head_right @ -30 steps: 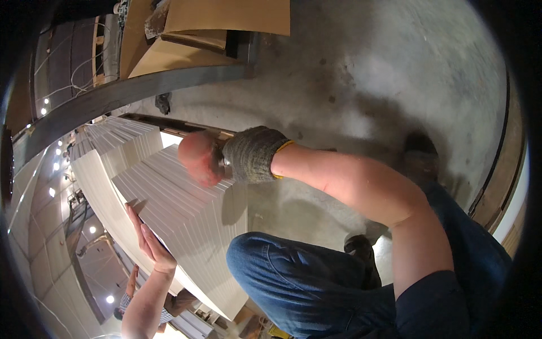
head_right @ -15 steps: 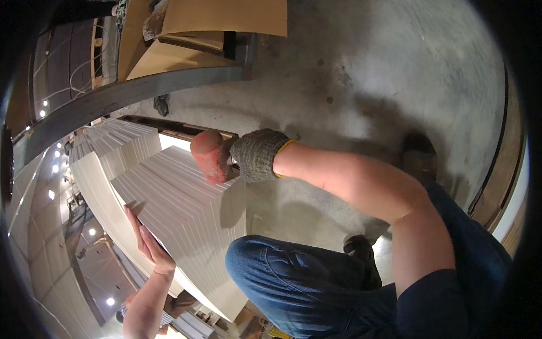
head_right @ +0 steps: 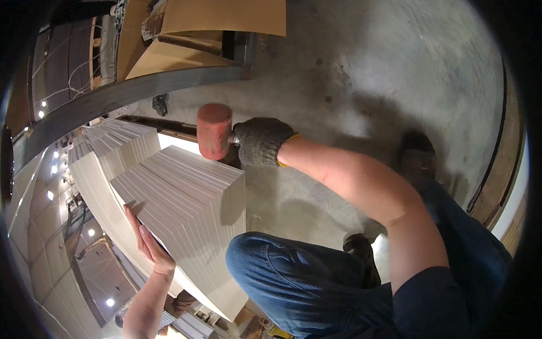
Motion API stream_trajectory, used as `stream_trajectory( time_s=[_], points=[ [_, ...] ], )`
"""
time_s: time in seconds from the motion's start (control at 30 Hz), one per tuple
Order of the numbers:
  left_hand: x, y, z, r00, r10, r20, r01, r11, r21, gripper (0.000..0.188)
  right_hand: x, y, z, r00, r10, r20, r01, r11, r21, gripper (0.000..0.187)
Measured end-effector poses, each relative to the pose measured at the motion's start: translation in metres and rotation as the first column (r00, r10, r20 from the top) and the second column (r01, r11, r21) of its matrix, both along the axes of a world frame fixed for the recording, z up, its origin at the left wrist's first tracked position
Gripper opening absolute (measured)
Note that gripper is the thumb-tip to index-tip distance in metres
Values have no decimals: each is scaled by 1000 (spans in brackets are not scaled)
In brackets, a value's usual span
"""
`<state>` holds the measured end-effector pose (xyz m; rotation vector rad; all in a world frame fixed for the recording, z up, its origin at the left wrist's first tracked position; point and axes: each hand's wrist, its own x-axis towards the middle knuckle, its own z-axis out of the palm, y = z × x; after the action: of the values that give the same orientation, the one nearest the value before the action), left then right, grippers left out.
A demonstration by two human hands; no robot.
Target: The recorder is assembling white furniture panels using a metal tab and a rubber mallet in a manufacturing environment.
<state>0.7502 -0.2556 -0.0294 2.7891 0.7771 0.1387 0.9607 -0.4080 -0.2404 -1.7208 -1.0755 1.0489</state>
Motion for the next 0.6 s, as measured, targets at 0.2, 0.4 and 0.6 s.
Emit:
stream_trajectory(
  time_s=[0.2, 0.4, 0.6],
  points=[
    [-4, 2, -2, 1000, -1, 10, 1, 1000, 1, 49, 1, -8, 3, 982, 187, 3, -186, 975, -122, 30],
    [-2, 2, -5, 999, -17, 30, 17, 1000, -11, 48, -15, -15, -20, 998, 29, -51, -32, 998, -59, 32],
    [-4, 2, 0, 1000, -10, 10, 10, 1000, -10, 49, 0, -6, -5, 1000, 6, -25, -7, 998, -57, 40]
  ],
)
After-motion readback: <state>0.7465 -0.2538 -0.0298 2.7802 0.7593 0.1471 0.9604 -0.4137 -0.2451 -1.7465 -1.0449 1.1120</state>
